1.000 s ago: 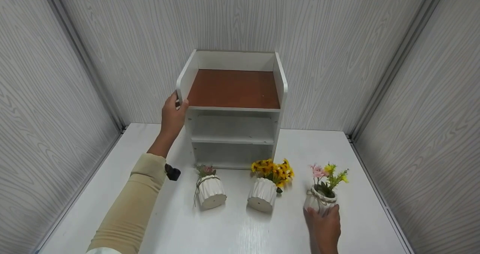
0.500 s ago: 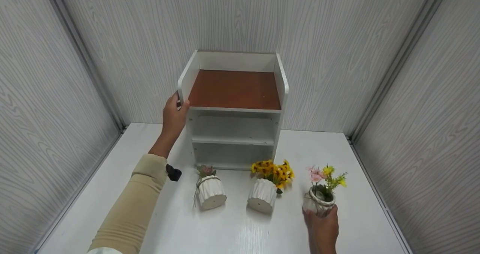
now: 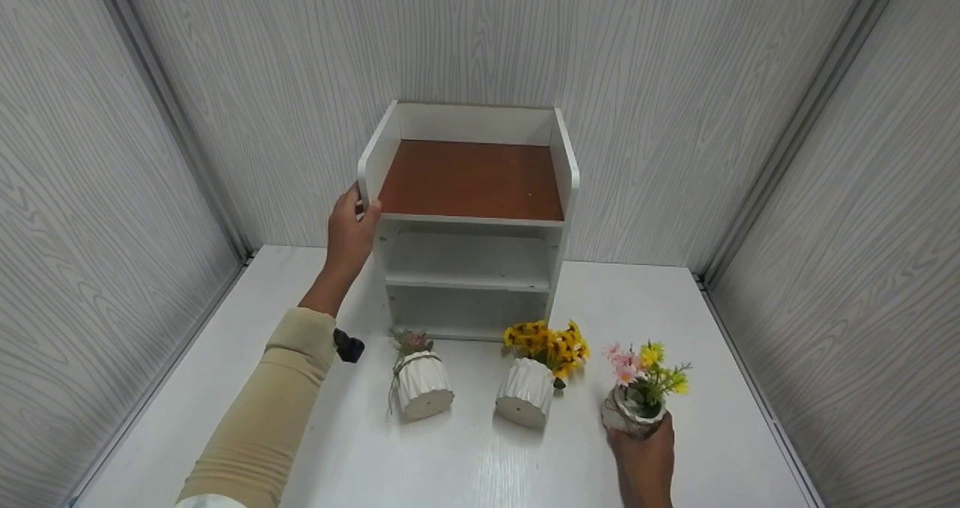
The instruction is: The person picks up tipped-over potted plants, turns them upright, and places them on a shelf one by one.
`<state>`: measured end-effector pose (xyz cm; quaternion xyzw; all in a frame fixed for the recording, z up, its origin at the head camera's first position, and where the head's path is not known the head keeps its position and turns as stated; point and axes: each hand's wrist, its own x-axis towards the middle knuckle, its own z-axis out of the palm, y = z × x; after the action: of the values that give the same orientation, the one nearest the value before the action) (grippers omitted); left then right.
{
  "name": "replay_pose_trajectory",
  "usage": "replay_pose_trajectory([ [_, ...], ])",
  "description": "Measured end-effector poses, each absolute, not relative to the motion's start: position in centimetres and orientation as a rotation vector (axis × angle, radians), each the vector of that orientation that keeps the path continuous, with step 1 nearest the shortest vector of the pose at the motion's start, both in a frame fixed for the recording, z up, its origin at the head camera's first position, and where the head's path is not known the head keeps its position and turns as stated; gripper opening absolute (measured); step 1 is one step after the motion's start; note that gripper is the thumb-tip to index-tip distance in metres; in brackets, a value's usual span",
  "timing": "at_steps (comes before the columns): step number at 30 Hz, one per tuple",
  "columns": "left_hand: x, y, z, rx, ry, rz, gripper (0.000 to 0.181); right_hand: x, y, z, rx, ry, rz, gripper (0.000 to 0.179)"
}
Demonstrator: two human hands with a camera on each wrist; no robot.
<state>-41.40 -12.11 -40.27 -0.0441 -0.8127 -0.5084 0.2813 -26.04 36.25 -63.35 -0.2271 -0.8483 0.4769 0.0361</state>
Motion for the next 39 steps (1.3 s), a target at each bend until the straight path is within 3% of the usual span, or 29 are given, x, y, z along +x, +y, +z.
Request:
replay_pose_trajectory([
  [12,-41.4,-12.8,-40.3,-0.119,-2.184,-1.337,0.053,-26.4,36.1,-63.0,-0.647,-2.640,1.525,0.118],
  [20,-41.4,-12.7,-40.1,-0.120,-2.187,-1.352,0.054,-25.9,36.4,-61.9,-0.638,-2.641,1.559,0.134],
  [26,-41.4,-12.7,-40.1,-0.116,-2.175,-1.379,0.054,-25.9,36.3,-61.6,-0.573,-2.573,1.589,0.127],
  [39,-41.5,-12.6,-40.2,-0.114,-2.170,-1.392,0.054,-26.2,36.1,-61.7,-0.704,-2.511,1.627,0.130],
])
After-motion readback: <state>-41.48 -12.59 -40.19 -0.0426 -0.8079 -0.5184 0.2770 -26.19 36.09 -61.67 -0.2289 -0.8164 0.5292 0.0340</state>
